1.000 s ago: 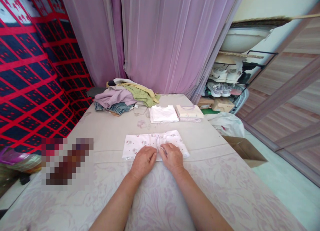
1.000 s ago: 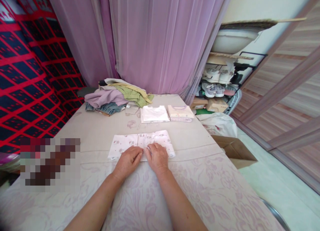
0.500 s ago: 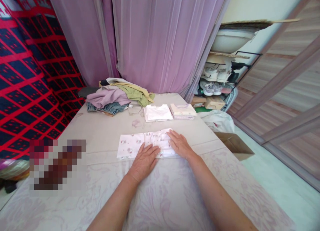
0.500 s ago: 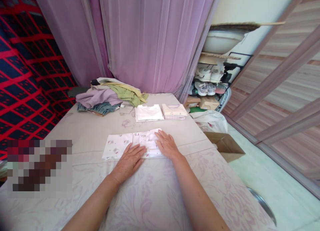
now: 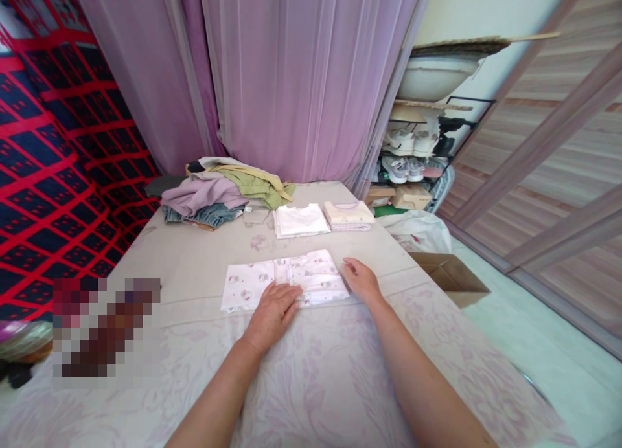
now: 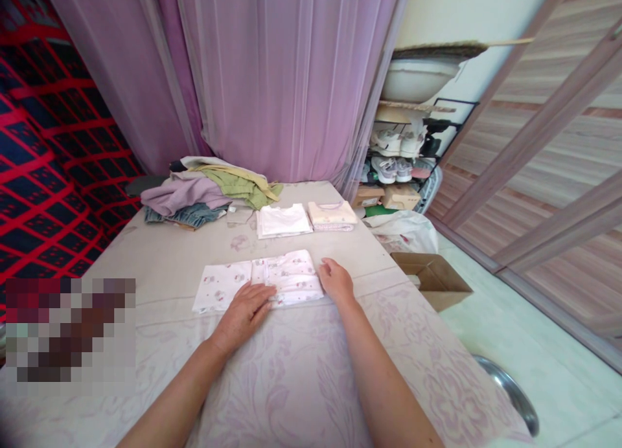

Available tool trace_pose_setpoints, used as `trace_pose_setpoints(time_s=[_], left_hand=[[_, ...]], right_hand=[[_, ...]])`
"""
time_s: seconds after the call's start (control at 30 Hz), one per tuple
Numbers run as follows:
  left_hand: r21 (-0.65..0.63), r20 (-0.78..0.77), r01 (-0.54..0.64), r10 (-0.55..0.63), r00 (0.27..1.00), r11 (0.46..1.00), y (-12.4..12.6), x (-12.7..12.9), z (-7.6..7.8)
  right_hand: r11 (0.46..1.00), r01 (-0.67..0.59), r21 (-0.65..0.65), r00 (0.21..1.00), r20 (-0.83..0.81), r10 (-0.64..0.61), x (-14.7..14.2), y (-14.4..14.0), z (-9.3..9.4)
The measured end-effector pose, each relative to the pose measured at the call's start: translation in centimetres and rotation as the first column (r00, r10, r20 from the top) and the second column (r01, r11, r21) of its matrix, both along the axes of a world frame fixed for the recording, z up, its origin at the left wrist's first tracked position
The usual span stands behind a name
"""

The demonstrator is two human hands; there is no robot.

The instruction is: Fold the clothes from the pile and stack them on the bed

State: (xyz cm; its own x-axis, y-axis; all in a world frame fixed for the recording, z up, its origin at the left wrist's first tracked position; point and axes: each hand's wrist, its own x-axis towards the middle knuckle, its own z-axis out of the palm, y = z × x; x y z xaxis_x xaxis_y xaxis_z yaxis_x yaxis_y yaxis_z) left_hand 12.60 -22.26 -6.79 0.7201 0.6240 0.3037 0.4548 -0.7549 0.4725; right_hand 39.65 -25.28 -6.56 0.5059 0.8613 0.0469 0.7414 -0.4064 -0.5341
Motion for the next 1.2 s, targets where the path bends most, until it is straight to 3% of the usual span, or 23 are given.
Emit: trace_pose_setpoints(time_s=[0.2,0.3,0.4,0.47,0.53,0.6,0.67,0.7,0.8,0.93,1.03,1.1,1.2], left_hand=[[0.018,0.012,0.036,-0.036,0.999,0.999,0.7,0.3,1.0],[0.071,-0.021,-0.171,0.172,0.985,0.983,1.8,-1.3,1.9],[0.155,-0.131,-0.502,0.521,0.843,0.851,3.2,-4.3,3.0],[0.144,-0.264,-0.653,0.665,0.699,0.744,4.0,-6.3,3.8],[0.042,-0.404,-0.744,0.692,0.598,0.667,4.6,-7.8,4.5],[-0.077,-0.502,-0.784,0.656,0.564,0.616,5.1,-8.6,4.9],[-0.144,-0.543,-0.795,0.625,0.562,0.589,5.6,-8.9,5.0],[-0.163,-0.55,-0.797,0.617,0.563,0.582,5.9,-9.0,5.0],[-0.227,-0.523,-0.787,0.61,0.595,0.573,6.3,-9.1,4.8],[-0.509,-0.274,-0.685,0.656,0.703,0.522,5.9,-8.5,5.5],[-0.708,-0.047,-0.501,0.674,0.737,0.498,5.3,-6.6,7.1],[-0.718,0.036,-0.441,0.661,0.749,0.539,5.0,-4.6,8.4],[-0.651,0.059,-0.417,0.59,0.805,0.635,4.8,-1.2,9.9]], right_hand=[[0.992,-0.016,-0.127,0.999,0.032,0.02,-1.2,2.7,1.6],[0.979,-0.031,-0.2,0.999,0.024,0.036,-1.3,3.3,2.3],[0.981,-0.021,-0.194,0.998,0.055,0.032,-1.5,2.6,2.9],[0.997,-0.04,-0.069,0.991,0.123,0.048,-2.3,1.8,3.0],[0.979,-0.175,0.107,0.969,0.197,0.152,-3.8,1.1,3.1],[0.891,-0.411,0.192,0.897,0.257,0.358,-6.0,0.4,2.9],[0.784,-0.607,0.127,0.781,0.279,0.56,-8.2,-0.1,2.4],[0.757,-0.649,0.074,0.745,0.263,0.613,-9.0,-0.3,2.1],[0.737,-0.675,-0.017,0.72,0.202,0.664,-10.3,-0.7,1.4],[0.755,-0.641,0.137,0.768,0.128,0.628,-9.7,-0.2,1.3],[0.808,-0.505,0.304,0.818,-0.131,0.56,-9.4,0.9,2.2],[0.868,-0.388,0.311,0.751,-0.438,0.493,-9.6,1.7,3.6],[0.928,-0.278,0.249,0.513,-0.778,0.363,-10.1,2.9,6.5]])
